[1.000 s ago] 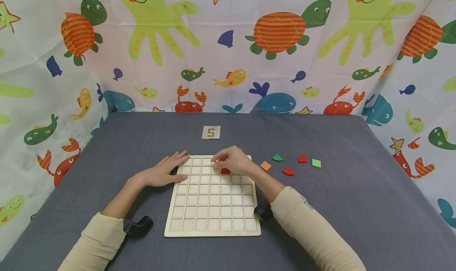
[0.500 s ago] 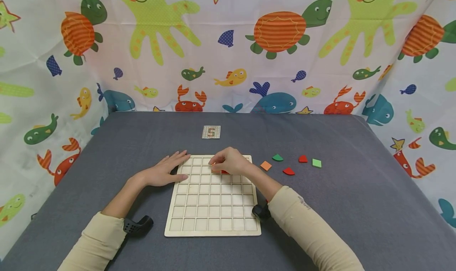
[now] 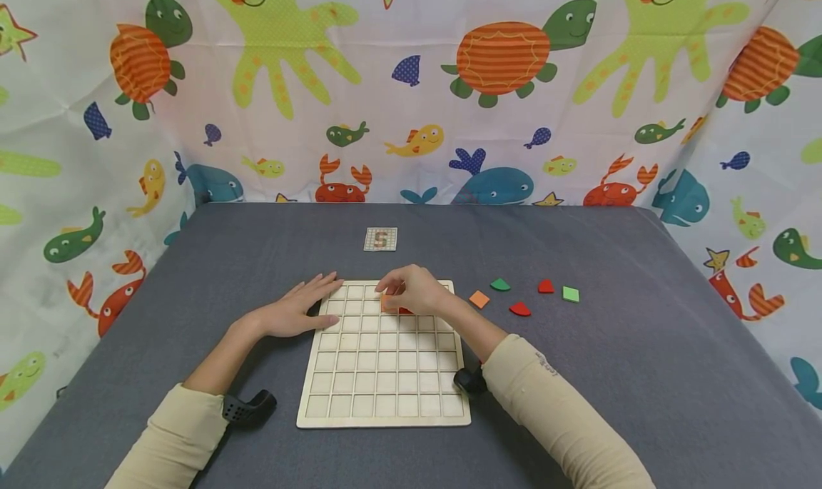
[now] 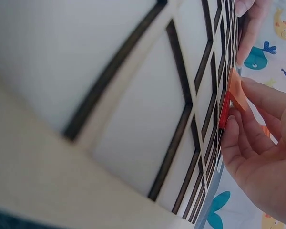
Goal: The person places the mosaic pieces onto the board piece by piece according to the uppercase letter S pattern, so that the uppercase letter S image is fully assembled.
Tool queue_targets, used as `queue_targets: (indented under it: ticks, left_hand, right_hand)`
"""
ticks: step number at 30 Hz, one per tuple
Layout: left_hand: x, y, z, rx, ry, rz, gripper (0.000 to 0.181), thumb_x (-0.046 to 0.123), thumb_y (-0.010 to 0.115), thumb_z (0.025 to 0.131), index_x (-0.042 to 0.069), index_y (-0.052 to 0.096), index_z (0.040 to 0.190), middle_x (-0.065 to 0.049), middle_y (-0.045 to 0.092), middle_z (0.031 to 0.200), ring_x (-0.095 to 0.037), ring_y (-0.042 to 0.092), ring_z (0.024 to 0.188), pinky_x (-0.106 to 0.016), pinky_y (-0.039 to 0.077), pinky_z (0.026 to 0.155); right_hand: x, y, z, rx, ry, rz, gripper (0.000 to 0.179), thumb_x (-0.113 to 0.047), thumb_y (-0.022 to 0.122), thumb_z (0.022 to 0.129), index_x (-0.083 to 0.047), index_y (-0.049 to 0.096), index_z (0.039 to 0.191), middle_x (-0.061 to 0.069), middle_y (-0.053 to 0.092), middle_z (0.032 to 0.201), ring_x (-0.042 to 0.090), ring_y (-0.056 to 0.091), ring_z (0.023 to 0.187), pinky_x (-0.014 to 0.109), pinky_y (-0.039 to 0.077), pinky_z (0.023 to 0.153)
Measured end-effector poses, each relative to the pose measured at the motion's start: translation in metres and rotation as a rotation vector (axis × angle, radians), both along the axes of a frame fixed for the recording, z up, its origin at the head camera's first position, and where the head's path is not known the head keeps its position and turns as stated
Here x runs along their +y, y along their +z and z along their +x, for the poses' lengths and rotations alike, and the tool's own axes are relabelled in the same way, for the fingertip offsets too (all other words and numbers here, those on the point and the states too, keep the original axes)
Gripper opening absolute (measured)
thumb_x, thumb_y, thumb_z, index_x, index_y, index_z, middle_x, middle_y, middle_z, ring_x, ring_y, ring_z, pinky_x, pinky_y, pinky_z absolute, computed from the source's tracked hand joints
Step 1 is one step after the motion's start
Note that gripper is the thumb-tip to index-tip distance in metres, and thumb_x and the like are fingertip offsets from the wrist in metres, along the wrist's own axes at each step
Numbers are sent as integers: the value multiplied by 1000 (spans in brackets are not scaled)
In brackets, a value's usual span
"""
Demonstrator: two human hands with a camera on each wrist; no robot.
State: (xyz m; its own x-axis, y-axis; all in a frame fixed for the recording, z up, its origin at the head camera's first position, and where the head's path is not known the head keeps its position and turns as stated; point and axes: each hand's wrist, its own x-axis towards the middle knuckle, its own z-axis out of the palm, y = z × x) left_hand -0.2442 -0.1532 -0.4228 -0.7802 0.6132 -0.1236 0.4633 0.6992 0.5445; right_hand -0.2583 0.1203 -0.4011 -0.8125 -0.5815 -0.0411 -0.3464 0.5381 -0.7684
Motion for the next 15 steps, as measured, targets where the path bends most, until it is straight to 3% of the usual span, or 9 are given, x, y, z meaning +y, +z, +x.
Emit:
queue_targets:
  ticks: [15]
  left_hand:
    - [0,1,0,-3,-1,-2,73,39,56,96,4,24,151,-17,14,156,-36,5,143,-56,3,111]
  right_hand:
    - [-1,-1,0,-22,10,-17,24,2,69,85,1,68,109,7,67,88,19,64,81,29,51,72]
